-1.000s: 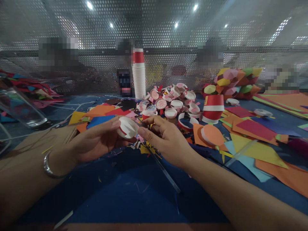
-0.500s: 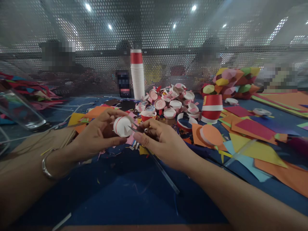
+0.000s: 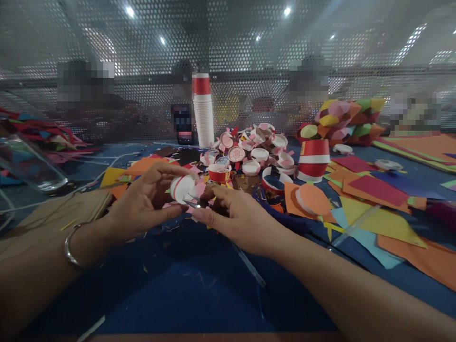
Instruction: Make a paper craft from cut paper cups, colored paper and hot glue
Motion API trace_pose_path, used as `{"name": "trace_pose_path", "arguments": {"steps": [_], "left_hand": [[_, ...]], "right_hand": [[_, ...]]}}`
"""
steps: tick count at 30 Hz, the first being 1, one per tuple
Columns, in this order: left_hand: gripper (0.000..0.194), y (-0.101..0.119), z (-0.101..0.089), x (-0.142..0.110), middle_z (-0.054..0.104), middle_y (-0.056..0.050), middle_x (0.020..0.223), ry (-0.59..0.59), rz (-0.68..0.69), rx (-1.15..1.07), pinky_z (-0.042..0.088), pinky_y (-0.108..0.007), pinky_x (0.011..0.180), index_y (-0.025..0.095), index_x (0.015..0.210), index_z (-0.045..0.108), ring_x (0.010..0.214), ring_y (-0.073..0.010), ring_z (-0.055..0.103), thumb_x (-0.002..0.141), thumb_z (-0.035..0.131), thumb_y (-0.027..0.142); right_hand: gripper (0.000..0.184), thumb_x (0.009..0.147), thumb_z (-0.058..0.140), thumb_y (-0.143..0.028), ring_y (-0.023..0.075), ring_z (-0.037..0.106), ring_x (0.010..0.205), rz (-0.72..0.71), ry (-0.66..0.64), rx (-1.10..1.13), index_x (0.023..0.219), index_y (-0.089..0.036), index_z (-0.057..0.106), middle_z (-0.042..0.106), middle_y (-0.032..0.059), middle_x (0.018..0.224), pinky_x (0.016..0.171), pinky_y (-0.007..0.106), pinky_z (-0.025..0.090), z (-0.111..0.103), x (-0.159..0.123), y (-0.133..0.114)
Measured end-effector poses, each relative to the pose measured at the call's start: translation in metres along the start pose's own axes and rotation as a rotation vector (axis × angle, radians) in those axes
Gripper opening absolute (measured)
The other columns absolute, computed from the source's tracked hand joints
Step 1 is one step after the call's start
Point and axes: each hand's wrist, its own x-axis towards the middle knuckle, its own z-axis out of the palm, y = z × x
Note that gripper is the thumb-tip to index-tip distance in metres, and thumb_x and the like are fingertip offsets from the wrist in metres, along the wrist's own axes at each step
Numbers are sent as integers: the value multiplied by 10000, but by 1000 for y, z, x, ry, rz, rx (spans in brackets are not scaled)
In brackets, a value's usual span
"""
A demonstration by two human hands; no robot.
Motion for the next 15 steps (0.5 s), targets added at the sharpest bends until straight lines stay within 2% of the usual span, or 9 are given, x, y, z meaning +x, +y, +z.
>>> {"name": "trace_pose_path", "arguments": {"steps": [5, 12, 15], "left_hand": [[524, 2, 4, -2, 608, -96, 1309, 31, -8, 93, 592, -333, 909, 258, 1315, 569, 1192, -237, 633, 851, 779, 130], [503, 0, 2, 1, 609, -92, 1279, 67, -54, 101, 619, -347, 835, 251, 1279, 577, 1147, -244, 646, 832, 787, 160], [517, -2, 2, 1, 613, -106, 1296, 87, -57, 125, 617, -345, 817, 244, 1279, 590, 1157, -254, 642, 811, 768, 118]], "right_hand": [[291, 977, 678, -486, 203, 663, 923, -7, 4, -23, 1120, -232, 670, 713, 41, 1058, 784, 316, 497, 1, -1, 0], [278, 978, 670, -502, 145, 631, 772, -17, 24, 3, 1038, -231, 680, 666, 0, 920, 683, 268, 471, 0, 0, -3], [264, 975, 680, -480, 140, 634, 791, -44, 30, -18, 1073, -235, 701, 684, -3, 934, 698, 264, 470, 1, -1, -4]]}}
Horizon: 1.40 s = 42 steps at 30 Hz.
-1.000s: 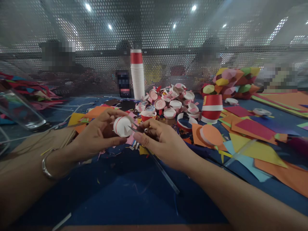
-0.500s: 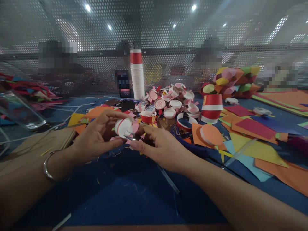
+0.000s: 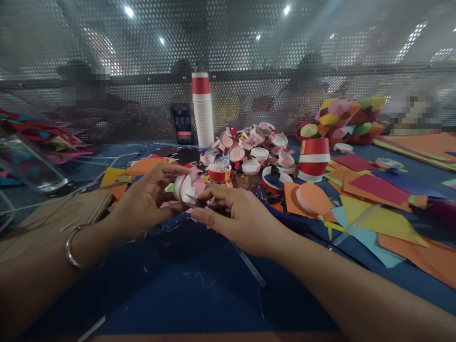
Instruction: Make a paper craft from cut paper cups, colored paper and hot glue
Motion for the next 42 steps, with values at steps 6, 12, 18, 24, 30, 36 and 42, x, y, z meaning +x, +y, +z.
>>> {"name": "trace_pose_path", "arguments": {"steps": [6, 12, 18, 24, 30, 36, 42], "left_hand": [[529, 2, 2, -2, 604, -113, 1374, 7, 11, 64, 625, -378, 841, 261, 1284, 612, 1130, -250, 662, 801, 791, 142], [507, 6, 3, -3, 619, -116, 1323, 10, 15, 126, 642, -436, 860, 260, 1286, 643, 1148, -287, 673, 813, 814, 202], [508, 6, 3, -6, 640, -86, 1255, 21, 30, 171, 650, -452, 880, 288, 1287, 661, 1143, -281, 681, 815, 825, 198], [518, 7, 4, -7, 639, -75, 1224, 16, -3, 121, 650, -461, 898, 286, 1268, 674, 1082, -262, 696, 791, 820, 145], [556, 9, 5, -8, 618, -55, 1182, 26, -13, 98, 649, -466, 897, 292, 1261, 701, 1046, -247, 697, 757, 801, 79], [554, 12, 4, -10, 603, -50, 1164, 39, -42, 167, 660, -478, 875, 314, 1246, 716, 1050, -262, 697, 747, 796, 87], [555, 11, 4, -10, 607, -62, 1149, 54, -73, 157, 663, -487, 849, 302, 1242, 716, 1027, -270, 699, 728, 811, 115]], "right_hand": [[223, 982, 681, -431, 132, 629, 805, -27, 11, -40, 1069, -228, 710, 691, -9, 935, 716, 261, 461, 1, -3, -1], [245, 977, 671, -452, 145, 607, 760, 19, 10, -71, 1060, -227, 720, 677, 6, 911, 673, 273, 451, 2, -2, -1], [254, 963, 666, -463, 157, 601, 742, 50, 8, -63, 1014, -219, 711, 667, 23, 898, 628, 277, 436, 2, -2, 1], [232, 961, 654, -434, 161, 598, 758, 48, 6, -83, 992, -209, 704, 667, 30, 909, 654, 286, 440, 2, -2, -1], [231, 964, 647, -437, 147, 571, 717, 59, -15, -43, 962, -213, 705, 649, 16, 856, 648, 282, 437, 2, -2, -1], [237, 952, 656, -448, 150, 583, 713, 69, -22, -36, 920, -217, 697, 655, 21, 858, 627, 280, 433, 2, -2, -2], [226, 949, 659, -455, 152, 584, 705, 69, -13, -37, 927, -233, 698, 647, 15, 844, 625, 271, 456, 2, 0, 0]]}}
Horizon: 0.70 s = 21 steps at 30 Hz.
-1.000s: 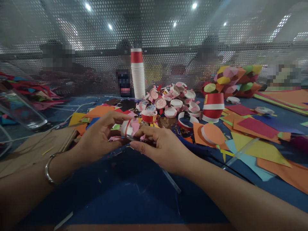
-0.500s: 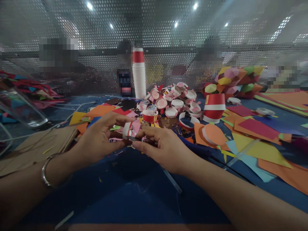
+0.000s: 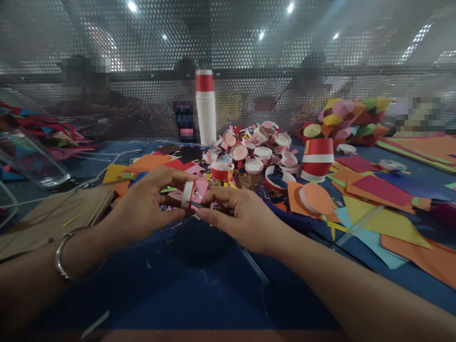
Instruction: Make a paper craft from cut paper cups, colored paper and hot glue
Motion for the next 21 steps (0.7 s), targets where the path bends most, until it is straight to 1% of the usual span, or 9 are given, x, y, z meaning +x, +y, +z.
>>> {"name": "trace_pose_path", "arguments": {"steps": [5, 10, 12, 15, 18, 21], "left_hand": [[520, 0, 1, 1, 642, -68, 1143, -12, -30, -5, 657, -462, 808, 288, 1219, 715, 985, -266, 704, 727, 811, 150], [513, 0, 0, 1, 686, -64, 1094, -18, 39, 40, 643, -428, 781, 296, 1222, 716, 991, -273, 688, 739, 820, 160], [502, 0, 0, 1, 681, -64, 1088, -19, 39, 63, 642, -434, 781, 294, 1219, 719, 983, -272, 685, 744, 817, 163], [487, 0, 0, 1, 651, -66, 1113, -18, 1, 54, 646, -447, 779, 287, 1203, 720, 980, -269, 692, 739, 824, 180], [529, 0, 0, 0, 646, -79, 1157, -40, -25, 4, 649, -460, 793, 287, 1240, 695, 1016, -282, 698, 740, 865, 262], [547, 0, 0, -1, 666, -109, 1227, -55, -34, -20, 643, -483, 845, 271, 1281, 658, 1086, -300, 693, 783, 866, 358]], "right_hand": [[235, 944, 668, -455, 142, 567, 699, 6, -11, 30, 937, -222, 702, 626, 5, 827, 634, 258, 455, 1, 1, 1], [240, 954, 655, -436, 140, 561, 702, 2, -30, 11, 926, -202, 697, 629, 10, 827, 628, 259, 439, 0, 1, -1], [233, 956, 653, -426, 143, 574, 721, -14, -27, -4, 926, -200, 700, 639, 13, 843, 634, 261, 441, -1, 1, -1], [226, 954, 654, -425, 144, 581, 717, -23, -26, -13, 933, -206, 704, 645, 12, 839, 635, 261, 453, -1, 0, -1], [221, 949, 663, -430, 148, 593, 724, -28, -16, -12, 925, -215, 705, 651, 12, 842, 646, 262, 467, -1, 0, -1], [203, 950, 667, -417, 154, 611, 757, -47, -8, -18, 918, -220, 706, 664, 16, 861, 681, 271, 475, -1, 0, -2]]}}
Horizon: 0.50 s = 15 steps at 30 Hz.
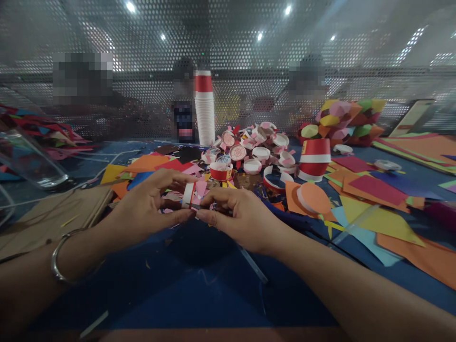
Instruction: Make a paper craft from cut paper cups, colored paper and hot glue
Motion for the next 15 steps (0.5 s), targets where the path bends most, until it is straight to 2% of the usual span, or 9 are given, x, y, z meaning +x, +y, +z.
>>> {"name": "trace_pose_path", "arguments": {"steps": [6, 15], "left_hand": [[477, -3, 1, 1, 672, -96, 1246, 29, 83, -39, 638, -454, 901, 271, 1241, 628, 1121, -272, 694, 819, 852, 276], [493, -7, 0, -1, 619, -80, 1251, 40, 118, 37, 642, -498, 938, 293, 1273, 645, 1131, -273, 684, 821, 837, 247]], "right_hand": [[230, 951, 671, -450, 153, 623, 748, 38, -4, 10, 932, -223, 702, 662, 13, 874, 665, 273, 483, -1, 0, 2], [259, 937, 708, -481, 165, 645, 788, 34, 27, 58, 979, -227, 723, 694, 17, 889, 671, 256, 502, -7, 1, 0]]}}
